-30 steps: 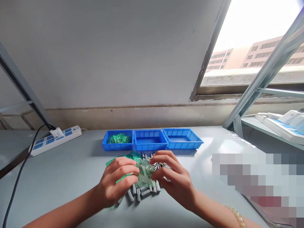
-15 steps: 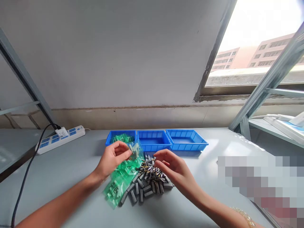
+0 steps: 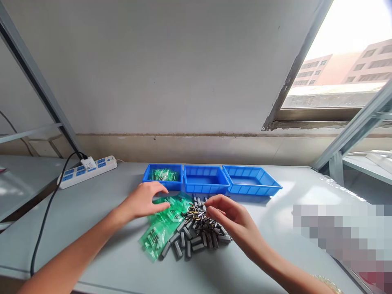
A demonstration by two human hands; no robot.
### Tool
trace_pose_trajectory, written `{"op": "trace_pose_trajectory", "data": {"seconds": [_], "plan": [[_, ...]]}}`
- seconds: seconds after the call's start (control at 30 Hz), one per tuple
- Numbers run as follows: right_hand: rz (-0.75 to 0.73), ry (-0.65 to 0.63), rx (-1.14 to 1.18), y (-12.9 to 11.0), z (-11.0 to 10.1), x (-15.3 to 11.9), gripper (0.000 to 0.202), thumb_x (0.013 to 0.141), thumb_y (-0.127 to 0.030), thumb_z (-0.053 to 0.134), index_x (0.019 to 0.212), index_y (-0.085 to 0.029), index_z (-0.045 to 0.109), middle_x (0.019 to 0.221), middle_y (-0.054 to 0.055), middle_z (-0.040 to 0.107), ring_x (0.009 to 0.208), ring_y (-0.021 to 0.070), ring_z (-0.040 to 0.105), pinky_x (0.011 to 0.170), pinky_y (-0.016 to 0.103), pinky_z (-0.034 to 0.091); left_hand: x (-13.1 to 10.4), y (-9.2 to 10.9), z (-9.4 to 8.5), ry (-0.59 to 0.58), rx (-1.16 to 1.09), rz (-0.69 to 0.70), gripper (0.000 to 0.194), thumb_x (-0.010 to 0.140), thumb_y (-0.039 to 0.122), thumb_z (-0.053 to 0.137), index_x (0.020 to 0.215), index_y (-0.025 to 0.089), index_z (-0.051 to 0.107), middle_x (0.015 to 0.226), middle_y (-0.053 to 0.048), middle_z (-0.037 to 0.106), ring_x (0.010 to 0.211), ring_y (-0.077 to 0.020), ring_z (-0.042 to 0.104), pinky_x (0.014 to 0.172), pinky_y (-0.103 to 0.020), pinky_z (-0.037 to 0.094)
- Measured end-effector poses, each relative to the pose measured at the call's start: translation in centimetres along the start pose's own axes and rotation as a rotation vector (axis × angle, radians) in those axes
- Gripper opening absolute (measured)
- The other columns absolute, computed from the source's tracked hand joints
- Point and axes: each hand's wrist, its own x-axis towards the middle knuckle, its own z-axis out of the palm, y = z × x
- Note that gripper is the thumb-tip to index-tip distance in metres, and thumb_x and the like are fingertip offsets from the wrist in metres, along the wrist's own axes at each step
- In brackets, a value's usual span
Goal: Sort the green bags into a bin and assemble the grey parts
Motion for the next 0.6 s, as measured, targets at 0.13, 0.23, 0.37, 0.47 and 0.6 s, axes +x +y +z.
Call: {"op": "trace_pose_trajectory", "data": {"seconds": [0.13,0.23,0.37,0.47,0.6], "plan": [[0.0,0.015,0.021,0.1,0.1,0.0,0.03,0.08,-0.048,0.063,0.08,-0.019,0.064,0.074,0.003,0.064,0.069,0.017,0.063,0.064,0.028,0.054,-0.6,1.1,1.1,-0.098,0.023,0.04,0.015,0.063,0.018,0.071,0.077,0.023,0.071,0.079,-0.001,0.076,0.072,-0.0238,0.068,0.067,-0.03,0.049],[-0.003,0.024,-0.006,0.1,0.1,-0.1,0.027,0.08,-0.046,0.063,0.08,-0.019,0.065,0.077,0.003,0.065,0.072,0.0173,0.062,0.065,0.028,0.053,-0.7,1.5,1.3,-0.039,0.009,0.015,0.011,0.076,0.018,0.058,0.072,0.022,0.066,0.072,-0.002,0.073,0.067,-0.0214,0.066,0.066,-0.03,0.047],[0.012,-0.002,0.006,0.2,0.5,-0.3,0.025,0.08,-0.042,0.065,0.094,-0.02,0.067,0.093,0.005,0.068,0.083,0.0181,0.062,0.073,0.03,0.052,-1.0,3.1,1.6,0.066,-0.106,-0.044,0.016,0.085,0.024,0.051,0.074,0.021,0.062,0.069,0.0,0.069,0.063,-0.0177,0.065,0.064,-0.028,0.05],[0.133,-0.121,0.105,0.4,0.9,-0.5,0.03,0.073,-0.041,0.072,0.092,-0.019,0.067,0.087,0.004,0.068,0.075,0.0161,0.061,0.065,0.027,0.05,-1.6,4.6,2.2,0.061,-0.232,-0.084,0.013,0.084,0.024,0.055,0.075,0.021,0.063,0.068,0.001,0.071,0.062,-0.0165,0.069,0.061,-0.024,0.053],[0.3,-0.175,0.229,0.7,1.0,-0.5,0.034,0.064,-0.044,0.078,0.07,-0.017,0.058,0.058,-0.004,0.056,0.051,0.0085,0.047,0.048,0.021,0.038,-2.1,5.5,3.2,0.018,-0.365,-0.09,0.009,0.083,0.025,0.061,0.087,0.017,0.063,0.068,-0.002,0.074,0.063,-0.0182,0.072,0.056,-0.024,0.057]]}}
